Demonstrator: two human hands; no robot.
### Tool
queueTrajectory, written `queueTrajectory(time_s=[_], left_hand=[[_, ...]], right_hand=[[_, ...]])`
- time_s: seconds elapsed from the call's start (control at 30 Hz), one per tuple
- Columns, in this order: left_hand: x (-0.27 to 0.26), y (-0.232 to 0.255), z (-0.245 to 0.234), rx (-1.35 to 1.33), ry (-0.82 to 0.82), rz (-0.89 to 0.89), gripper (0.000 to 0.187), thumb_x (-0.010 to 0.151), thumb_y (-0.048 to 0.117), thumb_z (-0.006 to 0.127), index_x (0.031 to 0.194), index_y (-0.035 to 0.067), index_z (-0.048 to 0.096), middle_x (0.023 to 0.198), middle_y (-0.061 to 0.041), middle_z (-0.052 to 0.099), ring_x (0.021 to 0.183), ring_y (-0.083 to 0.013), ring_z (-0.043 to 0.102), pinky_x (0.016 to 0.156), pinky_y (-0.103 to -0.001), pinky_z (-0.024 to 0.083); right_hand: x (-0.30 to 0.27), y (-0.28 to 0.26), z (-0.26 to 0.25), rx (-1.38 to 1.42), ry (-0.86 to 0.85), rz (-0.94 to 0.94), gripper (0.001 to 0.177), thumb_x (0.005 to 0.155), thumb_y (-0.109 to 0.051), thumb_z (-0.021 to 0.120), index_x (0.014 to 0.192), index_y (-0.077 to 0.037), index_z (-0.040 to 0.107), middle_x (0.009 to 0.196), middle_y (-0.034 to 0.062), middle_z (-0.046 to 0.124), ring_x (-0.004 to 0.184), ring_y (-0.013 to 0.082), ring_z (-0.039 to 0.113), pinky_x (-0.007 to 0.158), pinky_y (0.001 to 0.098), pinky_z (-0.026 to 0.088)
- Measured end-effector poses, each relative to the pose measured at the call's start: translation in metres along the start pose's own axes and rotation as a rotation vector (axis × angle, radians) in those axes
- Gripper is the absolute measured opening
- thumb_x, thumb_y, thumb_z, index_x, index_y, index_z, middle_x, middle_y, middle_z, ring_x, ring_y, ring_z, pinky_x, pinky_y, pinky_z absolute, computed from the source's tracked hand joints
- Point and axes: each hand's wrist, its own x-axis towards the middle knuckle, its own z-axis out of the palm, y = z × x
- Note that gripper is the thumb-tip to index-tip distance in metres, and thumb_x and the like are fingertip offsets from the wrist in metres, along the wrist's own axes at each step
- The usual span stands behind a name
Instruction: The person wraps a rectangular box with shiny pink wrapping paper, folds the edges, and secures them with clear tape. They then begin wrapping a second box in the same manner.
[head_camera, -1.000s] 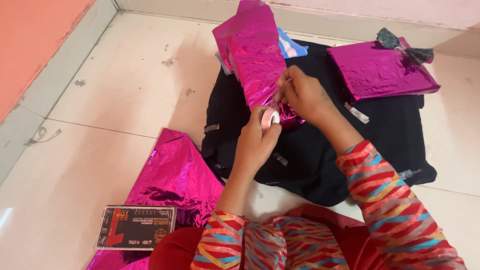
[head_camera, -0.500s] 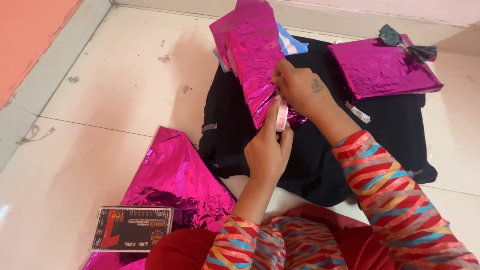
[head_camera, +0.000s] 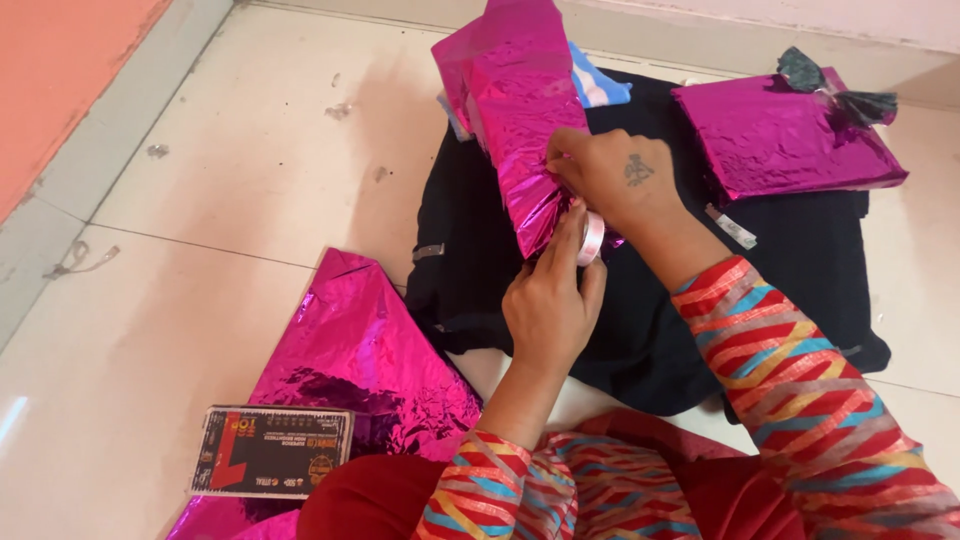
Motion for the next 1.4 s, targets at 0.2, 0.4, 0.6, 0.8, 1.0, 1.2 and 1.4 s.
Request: queueTrajectory(time_s=[0.2, 0.4, 0.6, 0.8, 1.0, 1.2, 1.4], left_hand=[[-0.001, 0.000, 0.000, -0.066, -0.016, -0.100, 0.056, 0.090, 0.017, 0.071, 0.145, 0.016, 0.058, 0.114, -0.008, 0.077, 0.085, -0.0299, 0.075, 0.074, -0.039, 0.060], [-0.001, 0.000, -0.002, -0.099, -0.028, -0.164, 0.054, 0.092, 0.019, 0.070, 0.145, 0.019, 0.059, 0.095, -0.014, 0.076, 0.077, -0.0313, 0.074, 0.069, -0.042, 0.059], [-0.001, 0.002, -0.001, -0.115, -0.078, -0.285, 0.051, 0.094, 0.024, 0.068, 0.144, 0.025, 0.060, 0.078, -0.015, 0.073, 0.069, -0.0287, 0.075, 0.062, -0.042, 0.058], [-0.003, 0.002, -0.001, -0.120, -0.042, -0.258, 0.049, 0.096, 0.026, 0.067, 0.144, 0.025, 0.060, 0.079, -0.014, 0.074, 0.069, -0.0273, 0.075, 0.062, -0.040, 0.058], [0.000, 0.002, -0.001, -0.159, -0.079, -0.327, 0.049, 0.097, 0.027, 0.065, 0.145, 0.024, 0.059, 0.076, -0.015, 0.073, 0.069, -0.0286, 0.076, 0.061, -0.040, 0.058], [0.007, 0.002, -0.007, -0.197, -0.161, -0.464, 0.049, 0.098, 0.028, 0.060, 0.146, 0.026, 0.057, 0.072, -0.014, 0.074, 0.064, -0.0312, 0.075, 0.060, -0.041, 0.056], [-0.001, 0.007, -0.006, -0.253, -0.020, -0.271, 0.046, 0.096, 0.021, 0.064, 0.142, 0.022, 0.061, 0.100, -0.015, 0.076, 0.082, -0.0293, 0.078, 0.070, -0.037, 0.060]], right_hand=[[0.002, 0.005, 0.000, -0.004, 0.087, -0.062, 0.021, 0.092, -0.035, 0.075, 0.106, -0.019, 0.071, 0.082, 0.0073, 0.071, 0.081, 0.0319, 0.069, 0.066, 0.0450, 0.052], [-0.003, 0.022, 0.015, 0.128, 0.173, -0.213, 0.013, 0.091, -0.025, 0.078, 0.103, -0.020, 0.080, 0.095, 0.0039, 0.069, 0.091, 0.0294, 0.063, 0.078, 0.0410, 0.052], [-0.010, 0.035, 0.013, 0.141, 0.073, -0.264, 0.024, 0.088, -0.026, 0.078, 0.111, -0.022, 0.082, 0.105, 0.0050, 0.068, 0.100, 0.0310, 0.059, 0.086, 0.0421, 0.050], [-0.010, 0.049, 0.026, 0.288, -0.016, -0.238, 0.029, 0.091, -0.025, 0.076, 0.120, -0.022, 0.079, 0.112, 0.0082, 0.065, 0.108, 0.0306, 0.058, 0.096, 0.0422, 0.047], [-0.008, 0.078, 0.035, 0.406, -0.195, -0.301, 0.048, 0.094, -0.011, 0.068, 0.140, -0.021, 0.071, 0.134, 0.0127, 0.054, 0.124, 0.0327, 0.051, 0.108, 0.0446, 0.039], [-0.010, 0.075, 0.030, 0.475, -0.255, -0.277, 0.056, 0.085, -0.027, 0.075, 0.140, -0.025, 0.065, 0.135, 0.0100, 0.051, 0.126, 0.0299, 0.051, 0.104, 0.0402, 0.046], [-0.016, 0.058, 0.023, 0.317, -0.263, -0.149, 0.060, 0.085, -0.031, 0.072, 0.144, -0.036, 0.060, 0.130, 0.0056, 0.052, 0.126, 0.0247, 0.050, 0.107, 0.0450, 0.031]])
